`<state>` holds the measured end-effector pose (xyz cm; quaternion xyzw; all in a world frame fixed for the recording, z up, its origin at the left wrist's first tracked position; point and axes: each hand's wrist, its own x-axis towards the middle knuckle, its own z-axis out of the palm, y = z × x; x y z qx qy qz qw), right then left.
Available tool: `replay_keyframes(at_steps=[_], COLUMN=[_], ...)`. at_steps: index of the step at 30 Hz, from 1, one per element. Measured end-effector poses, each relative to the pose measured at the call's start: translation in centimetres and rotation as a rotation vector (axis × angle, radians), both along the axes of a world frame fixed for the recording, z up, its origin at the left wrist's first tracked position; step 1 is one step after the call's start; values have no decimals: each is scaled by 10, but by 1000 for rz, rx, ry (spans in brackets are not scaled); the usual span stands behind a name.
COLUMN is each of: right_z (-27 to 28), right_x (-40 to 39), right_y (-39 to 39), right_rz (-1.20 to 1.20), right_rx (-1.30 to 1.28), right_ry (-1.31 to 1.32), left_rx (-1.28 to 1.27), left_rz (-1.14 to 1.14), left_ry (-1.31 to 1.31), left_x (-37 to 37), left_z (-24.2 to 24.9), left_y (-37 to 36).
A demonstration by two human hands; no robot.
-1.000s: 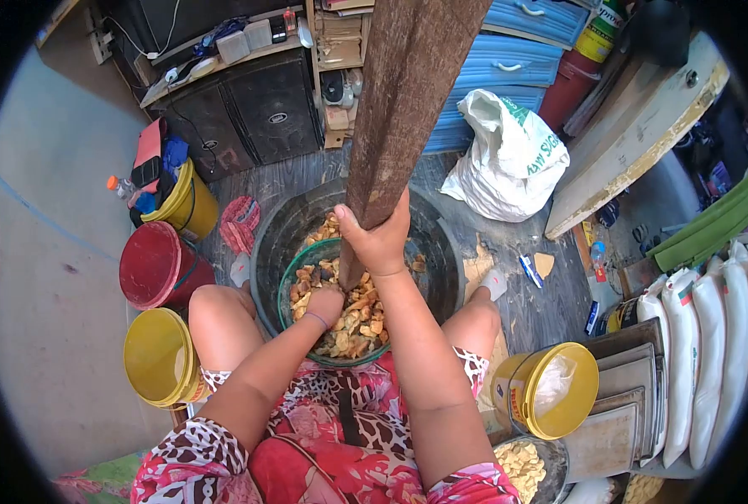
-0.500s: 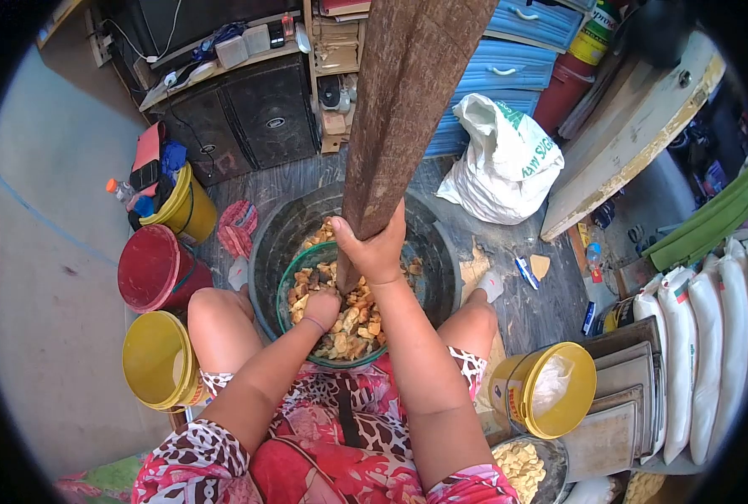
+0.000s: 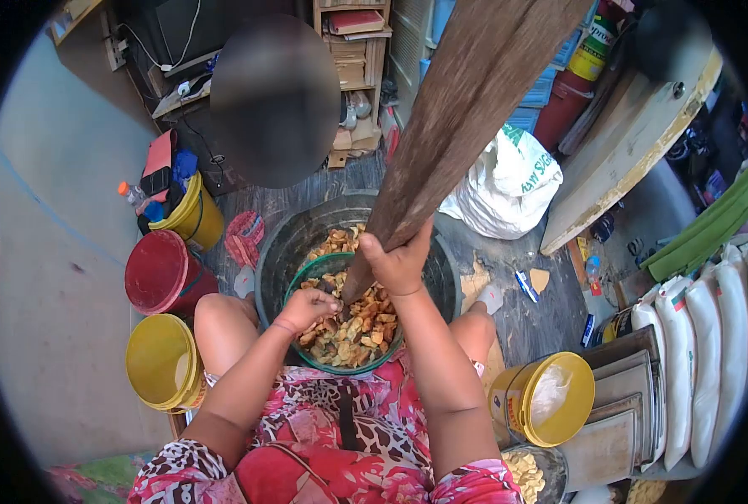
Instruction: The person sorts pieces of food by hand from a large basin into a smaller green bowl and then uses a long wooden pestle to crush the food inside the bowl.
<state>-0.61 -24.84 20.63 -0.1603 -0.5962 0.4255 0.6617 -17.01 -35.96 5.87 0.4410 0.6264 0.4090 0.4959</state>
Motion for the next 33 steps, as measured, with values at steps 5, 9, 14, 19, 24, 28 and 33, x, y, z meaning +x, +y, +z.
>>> replay_keyframes(at_steps=[5,9,14,19,24,28,33], right_z=[144,253,232,-22,-21,-17,45], right_x=[6,-4,7,-29,-12,-7,15], right_y=[-4,-20,-1,-2,-7,-4,-1], right_rz=[-121,-260,-237,-295,-73,-334,-218], right_rx=[86,273,391,-11,-234,19,66], right_ry=[72,117,72,-156,-61,-44,134], left_rx=[-115,-16,98,139,201,134,156], left_rz=[27,36,129,102,61,-69,-172], left_ry=[-352,-374,-62,399,778,1009,1012], left_x=[2,1,-5,-9,5,14,7], left_z=[66,77,51,29,0,-31,-54], left_y=[-35,-54,-56,-50,-35,-17,-1])
